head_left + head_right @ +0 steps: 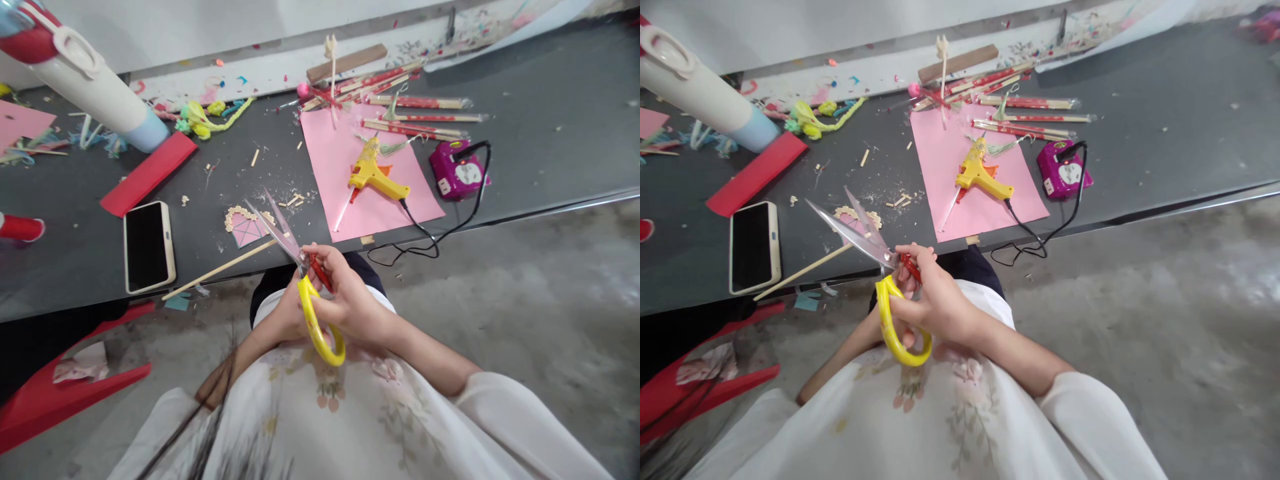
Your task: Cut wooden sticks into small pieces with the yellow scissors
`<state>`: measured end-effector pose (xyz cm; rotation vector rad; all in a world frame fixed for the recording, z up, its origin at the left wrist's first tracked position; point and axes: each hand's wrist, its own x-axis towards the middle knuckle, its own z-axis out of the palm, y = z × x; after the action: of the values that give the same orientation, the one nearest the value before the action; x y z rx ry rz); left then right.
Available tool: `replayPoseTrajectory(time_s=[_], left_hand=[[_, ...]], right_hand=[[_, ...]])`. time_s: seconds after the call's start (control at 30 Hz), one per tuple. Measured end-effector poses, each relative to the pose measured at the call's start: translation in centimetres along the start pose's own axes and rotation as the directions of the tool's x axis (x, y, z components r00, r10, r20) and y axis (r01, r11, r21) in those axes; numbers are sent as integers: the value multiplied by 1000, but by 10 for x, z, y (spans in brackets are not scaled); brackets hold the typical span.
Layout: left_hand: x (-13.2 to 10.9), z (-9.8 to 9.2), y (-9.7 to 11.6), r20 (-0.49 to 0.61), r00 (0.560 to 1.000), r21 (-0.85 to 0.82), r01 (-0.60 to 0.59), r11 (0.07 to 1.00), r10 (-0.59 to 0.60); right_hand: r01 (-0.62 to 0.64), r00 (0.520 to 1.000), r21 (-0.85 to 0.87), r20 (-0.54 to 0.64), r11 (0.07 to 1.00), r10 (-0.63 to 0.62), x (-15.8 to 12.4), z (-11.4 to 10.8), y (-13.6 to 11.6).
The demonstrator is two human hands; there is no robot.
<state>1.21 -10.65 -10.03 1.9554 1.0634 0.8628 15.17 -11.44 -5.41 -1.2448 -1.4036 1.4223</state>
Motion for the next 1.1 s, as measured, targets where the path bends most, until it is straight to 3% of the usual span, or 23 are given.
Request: replayPoseTrajectory(time_s=[0.1,0.2,0.3,0.37,0.43,0.5,0.67,0.97,1.1], left_hand=[[-2,-11,-6,133,991,-181,-4,984,28],[-6,-27,-7,67,998,-195,13,981,0],[-7,-44,-1,-50,995,-25,-92,995,90],[-3,-51,5,-191,961,180,-164,970,198],[3,-54,8,-322,909,368,-138,919,265],[9,-54,7,-373,888,467,-73,881,271],[14,-49,2,-275,940,480,-48,876,203],[10,-45,5,-286,938,448,-48,893,195],[9,-46,8,-281,947,428,-22,904,156]], right_hand=[[12,1000,-26,0,1000,-12,-1,-11,-2],[0,1000,-152,-11,988,-2,-2,-23,-1],[-30,999,-281,-35,959,21,-2,-31,-1],[-36,999,-326,-31,945,27,-2,-33,-1],[-30,1000,-354,-18,935,25,-3,-34,-1],[-20,1000,-370,-5,929,19,-4,-33,-1],[-3,1000,-385,13,923,9,-5,-33,1],[30,998,-387,62,922,-6,-6,-38,3],[99,992,-375,108,922,-62,-7,-40,-1]])
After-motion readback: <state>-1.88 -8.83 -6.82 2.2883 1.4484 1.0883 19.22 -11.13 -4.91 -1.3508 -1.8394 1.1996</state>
